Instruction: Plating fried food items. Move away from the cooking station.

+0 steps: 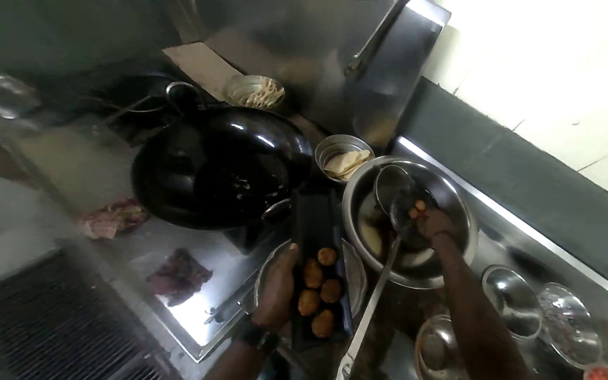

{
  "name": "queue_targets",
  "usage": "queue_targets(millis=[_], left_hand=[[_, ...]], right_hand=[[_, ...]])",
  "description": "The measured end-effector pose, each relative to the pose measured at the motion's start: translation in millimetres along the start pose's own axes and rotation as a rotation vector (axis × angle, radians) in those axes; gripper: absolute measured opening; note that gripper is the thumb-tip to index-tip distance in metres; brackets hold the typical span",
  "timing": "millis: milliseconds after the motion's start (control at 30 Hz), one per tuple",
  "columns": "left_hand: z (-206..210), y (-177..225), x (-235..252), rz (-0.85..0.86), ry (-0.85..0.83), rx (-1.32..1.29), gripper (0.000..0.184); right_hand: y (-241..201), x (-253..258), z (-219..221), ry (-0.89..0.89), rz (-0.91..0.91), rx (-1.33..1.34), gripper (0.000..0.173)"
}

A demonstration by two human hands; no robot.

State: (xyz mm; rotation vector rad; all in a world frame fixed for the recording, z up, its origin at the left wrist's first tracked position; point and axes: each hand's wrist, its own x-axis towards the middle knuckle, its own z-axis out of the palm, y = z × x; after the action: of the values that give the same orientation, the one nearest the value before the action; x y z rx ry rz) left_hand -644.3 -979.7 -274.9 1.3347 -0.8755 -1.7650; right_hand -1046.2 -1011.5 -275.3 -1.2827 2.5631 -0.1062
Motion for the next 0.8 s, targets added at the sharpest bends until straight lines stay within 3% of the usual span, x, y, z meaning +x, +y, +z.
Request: queue_targets(millis=[167, 367, 467, 600, 700, 800], left_hand=[[-7.0, -5.0, 2.4, 0.017, 0.006, 0.017, 0.055], [-10.9, -5.6, 2.3, 0.014, 0.028, 0.036, 0.055], [-9.2, -2.9, 2.2, 0.008, 0.018, 0.006, 0.055], [-5.7, -2.1, -0.2, -0.006, 0.035, 0.066, 0.054], [-5.2, -6.5, 4.6, 0.011, 0.016, 0.077, 0.055], [-4.4, -6.2, 7.1, 0.014, -0.008, 0.024, 0.056]], right_hand=[[57.6, 51.9, 39.2, -0.019, 0.199, 0.017, 0.060], [37.2, 34.6, 27.7, -0.036, 0.232, -0.029, 0.058], [1.0, -6.0, -5.5, -0.017, -0.026, 0.164, 0.049], [-71.6, -83.6, -30.1, -0.160, -0.511, 0.462, 0.044], [-108.6, -131.8, -35.4, -0.263, -0.771, 0.403, 0.046], [-126.1, -159.1, -37.9, -0.336, -0.841, 0.210, 0.048]])
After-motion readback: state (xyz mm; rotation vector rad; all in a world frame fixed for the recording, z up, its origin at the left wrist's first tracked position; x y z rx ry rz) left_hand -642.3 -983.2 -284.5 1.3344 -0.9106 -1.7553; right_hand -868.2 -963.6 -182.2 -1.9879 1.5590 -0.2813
